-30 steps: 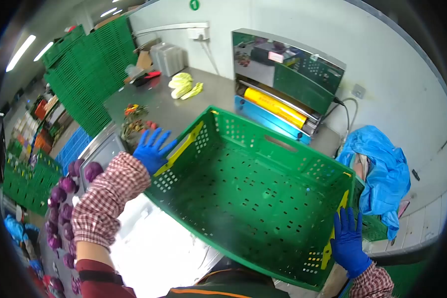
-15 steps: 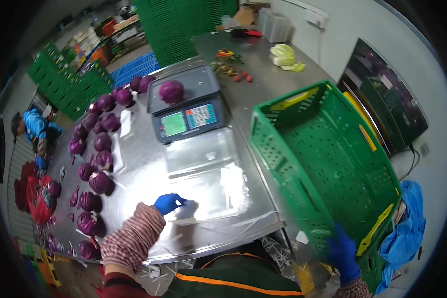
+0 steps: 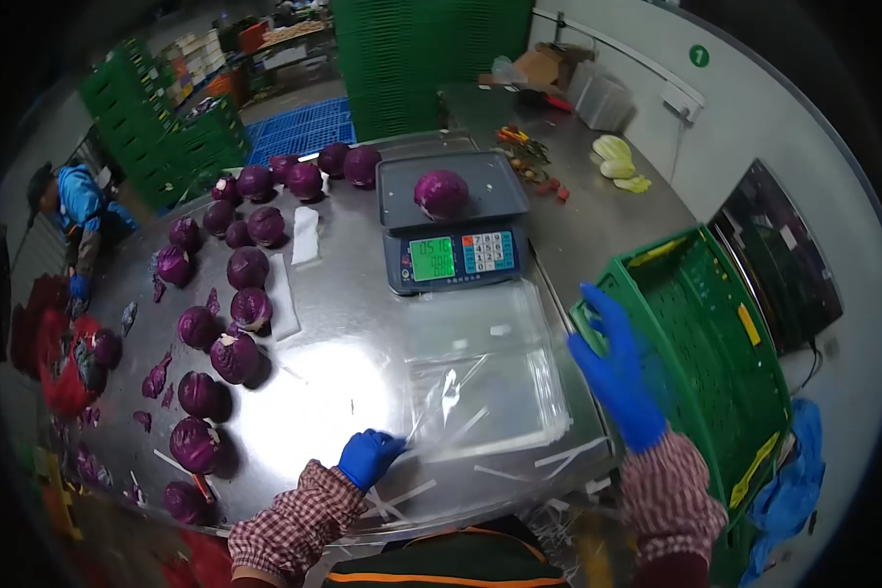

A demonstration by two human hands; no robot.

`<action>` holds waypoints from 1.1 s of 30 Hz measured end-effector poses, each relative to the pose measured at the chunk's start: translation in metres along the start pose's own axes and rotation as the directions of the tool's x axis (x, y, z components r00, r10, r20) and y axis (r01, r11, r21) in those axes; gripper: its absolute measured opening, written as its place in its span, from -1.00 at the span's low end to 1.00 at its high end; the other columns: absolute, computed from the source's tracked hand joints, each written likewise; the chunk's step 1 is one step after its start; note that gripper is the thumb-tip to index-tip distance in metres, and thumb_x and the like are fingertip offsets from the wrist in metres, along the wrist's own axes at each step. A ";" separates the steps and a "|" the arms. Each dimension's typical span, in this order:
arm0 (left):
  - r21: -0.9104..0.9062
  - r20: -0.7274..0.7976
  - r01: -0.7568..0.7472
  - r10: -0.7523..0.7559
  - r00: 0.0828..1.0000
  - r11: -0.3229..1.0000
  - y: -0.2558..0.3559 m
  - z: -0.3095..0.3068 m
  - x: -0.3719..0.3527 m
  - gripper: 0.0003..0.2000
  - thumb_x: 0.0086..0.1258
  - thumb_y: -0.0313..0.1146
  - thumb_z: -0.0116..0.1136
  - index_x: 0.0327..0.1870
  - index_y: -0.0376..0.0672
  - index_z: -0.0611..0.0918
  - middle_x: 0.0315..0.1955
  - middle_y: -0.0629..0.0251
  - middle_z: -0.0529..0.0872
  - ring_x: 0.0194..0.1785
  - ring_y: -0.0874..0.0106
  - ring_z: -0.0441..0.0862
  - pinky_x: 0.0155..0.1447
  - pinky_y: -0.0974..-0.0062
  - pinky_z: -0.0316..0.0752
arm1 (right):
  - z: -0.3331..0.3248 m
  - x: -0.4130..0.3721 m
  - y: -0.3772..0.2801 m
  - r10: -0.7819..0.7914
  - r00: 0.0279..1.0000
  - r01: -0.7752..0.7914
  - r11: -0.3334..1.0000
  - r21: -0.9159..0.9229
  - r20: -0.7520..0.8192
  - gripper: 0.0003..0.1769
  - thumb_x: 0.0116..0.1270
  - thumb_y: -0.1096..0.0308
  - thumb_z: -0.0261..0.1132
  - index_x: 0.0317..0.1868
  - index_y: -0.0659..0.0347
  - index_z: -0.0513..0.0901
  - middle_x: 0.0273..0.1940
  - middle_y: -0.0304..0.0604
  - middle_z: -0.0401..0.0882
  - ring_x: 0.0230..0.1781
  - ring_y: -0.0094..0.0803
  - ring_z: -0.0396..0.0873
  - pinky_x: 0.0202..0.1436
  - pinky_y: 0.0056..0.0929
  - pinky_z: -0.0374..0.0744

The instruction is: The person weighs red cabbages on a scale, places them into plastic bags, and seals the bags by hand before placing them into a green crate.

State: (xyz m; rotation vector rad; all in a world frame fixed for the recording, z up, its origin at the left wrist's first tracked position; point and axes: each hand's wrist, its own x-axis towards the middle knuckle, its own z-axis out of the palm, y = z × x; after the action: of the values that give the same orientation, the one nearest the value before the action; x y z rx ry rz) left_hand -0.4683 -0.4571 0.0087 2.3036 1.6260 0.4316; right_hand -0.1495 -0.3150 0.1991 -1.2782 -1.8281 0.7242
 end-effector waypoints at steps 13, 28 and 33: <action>-0.287 0.106 0.711 -0.717 0.689 0.642 0.017 0.055 -0.036 -0.78 -0.05 -0.14 0.37 -0.42 -0.01 0.71 -0.47 0.23 0.66 -0.34 0.29 0.62 -0.22 0.37 0.51 | 0.228 0.351 0.124 0.084 0.991 -0.095 0.990 0.107 0.101 0.00 -0.19 -0.06 0.48 0.17 0.39 0.28 0.12 0.11 0.30 0.10 -0.17 0.37 0.16 -0.31 0.40; 0.080 0.148 0.416 -0.424 0.894 0.906 0.030 0.071 -0.060 -0.67 0.23 -0.38 -0.08 0.04 0.06 0.49 -0.27 0.26 0.56 -0.17 0.29 0.51 -0.13 0.33 0.39 | 0.133 -0.115 0.107 0.272 0.278 -0.960 0.089 0.264 0.921 -0.52 0.21 0.37 0.22 0.09 0.22 0.25 -0.02 -0.06 0.37 0.07 -0.32 0.37 0.17 -0.33 0.43; -0.442 -0.254 0.507 -0.645 0.721 0.740 0.020 0.087 -0.079 -0.78 0.26 -0.29 0.01 -0.11 0.02 0.61 -0.36 0.22 0.60 -0.32 0.24 0.56 -0.26 0.33 0.45 | 0.147 -0.150 0.063 0.174 0.483 -0.837 0.380 0.394 0.858 -0.20 -0.11 0.51 0.44 0.17 0.26 0.22 0.08 -0.07 0.36 0.11 -0.30 0.40 0.21 -0.30 0.41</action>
State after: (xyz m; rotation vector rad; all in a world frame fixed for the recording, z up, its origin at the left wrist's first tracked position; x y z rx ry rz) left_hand -0.4409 -0.5436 -0.0688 1.3806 2.1455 0.9703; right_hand -0.2129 -0.4379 0.0294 -0.9809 -1.1020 2.4506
